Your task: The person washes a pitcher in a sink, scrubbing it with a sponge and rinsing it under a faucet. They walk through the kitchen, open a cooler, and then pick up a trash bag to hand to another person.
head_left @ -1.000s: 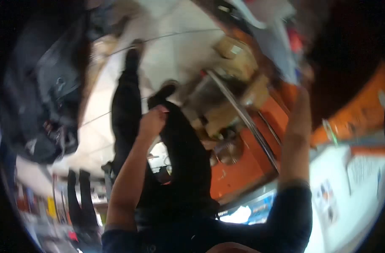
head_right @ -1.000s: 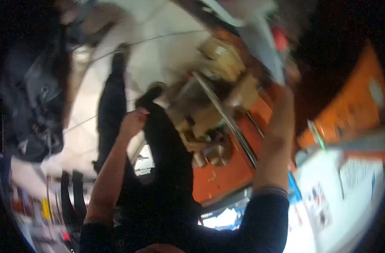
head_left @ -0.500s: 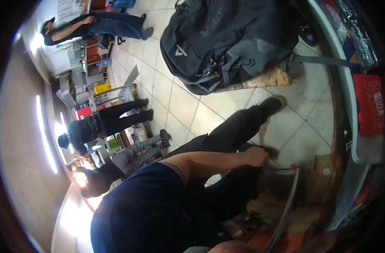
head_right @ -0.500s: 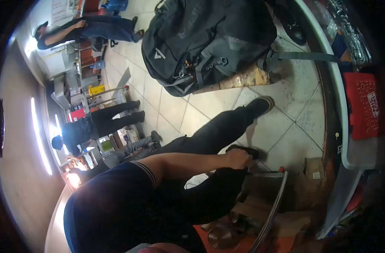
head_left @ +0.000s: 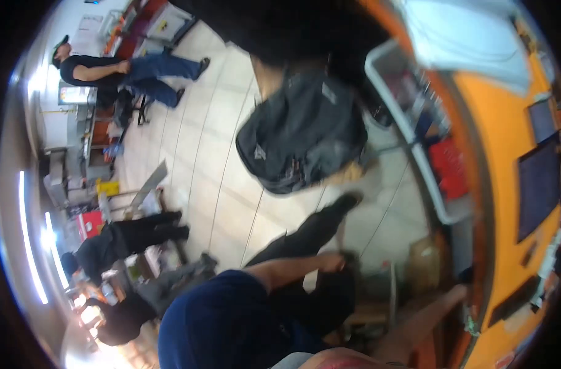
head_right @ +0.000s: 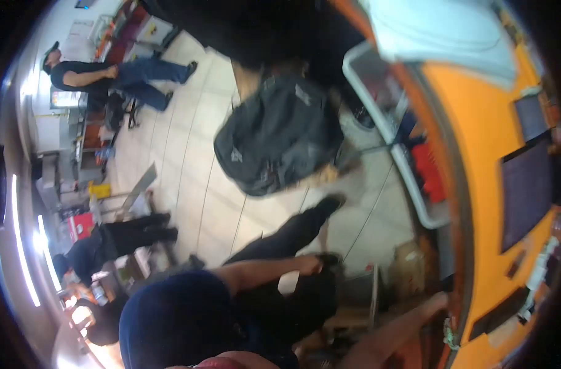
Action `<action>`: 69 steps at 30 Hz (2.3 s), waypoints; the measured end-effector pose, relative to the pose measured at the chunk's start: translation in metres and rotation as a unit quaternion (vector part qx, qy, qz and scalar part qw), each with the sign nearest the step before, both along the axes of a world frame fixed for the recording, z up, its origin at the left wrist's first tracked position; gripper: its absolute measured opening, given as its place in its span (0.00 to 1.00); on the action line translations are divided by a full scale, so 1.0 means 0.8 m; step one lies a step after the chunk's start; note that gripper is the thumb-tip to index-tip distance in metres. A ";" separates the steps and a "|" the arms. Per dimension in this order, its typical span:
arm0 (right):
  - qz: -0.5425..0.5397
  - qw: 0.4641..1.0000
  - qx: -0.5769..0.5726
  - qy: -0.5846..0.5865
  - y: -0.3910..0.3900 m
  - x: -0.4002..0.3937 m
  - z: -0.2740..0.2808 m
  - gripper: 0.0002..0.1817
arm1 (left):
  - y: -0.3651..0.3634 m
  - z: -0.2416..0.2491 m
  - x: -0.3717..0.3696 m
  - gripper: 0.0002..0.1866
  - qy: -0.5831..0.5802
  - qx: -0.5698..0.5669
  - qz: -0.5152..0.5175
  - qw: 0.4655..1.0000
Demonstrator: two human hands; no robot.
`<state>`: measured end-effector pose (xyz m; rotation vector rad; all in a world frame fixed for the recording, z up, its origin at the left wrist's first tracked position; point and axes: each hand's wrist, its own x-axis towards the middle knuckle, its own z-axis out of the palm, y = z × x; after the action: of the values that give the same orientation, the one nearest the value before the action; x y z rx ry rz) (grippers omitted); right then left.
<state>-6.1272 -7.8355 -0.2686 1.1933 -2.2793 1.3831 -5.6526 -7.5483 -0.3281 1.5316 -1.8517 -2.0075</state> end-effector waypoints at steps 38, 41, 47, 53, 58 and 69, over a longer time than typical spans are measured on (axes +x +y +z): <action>0.875 0.471 0.067 0.093 0.317 0.914 0.635 0.42 | 0.131 0.565 0.442 0.36 0.419 -0.125 0.796 0.418; 0.859 0.468 0.178 -0.103 0.336 0.983 0.604 0.27 | 0.167 0.574 0.515 0.36 0.386 -0.124 0.809 0.425; 0.804 0.447 0.211 -0.330 0.364 1.101 0.643 0.10 | 0.215 0.579 0.654 0.32 0.353 -0.108 0.811 0.454; 0.827 0.426 0.165 -0.327 0.350 1.221 0.657 0.08 | 0.241 0.551 0.768 0.17 0.254 -0.064 0.854 0.450; 0.812 0.456 0.158 -0.328 0.344 1.333 0.665 0.06 | 0.268 0.523 0.882 0.21 0.253 -0.064 0.825 0.502; 0.787 0.487 0.098 -0.366 0.273 1.635 0.680 0.09 | 0.520 0.284 1.043 0.15 -0.167 0.187 0.760 0.600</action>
<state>-4.8189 -7.6170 0.2752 3.8141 -0.8520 2.2919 -4.8182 -7.1320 -0.1005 2.2578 0.3605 -1.0879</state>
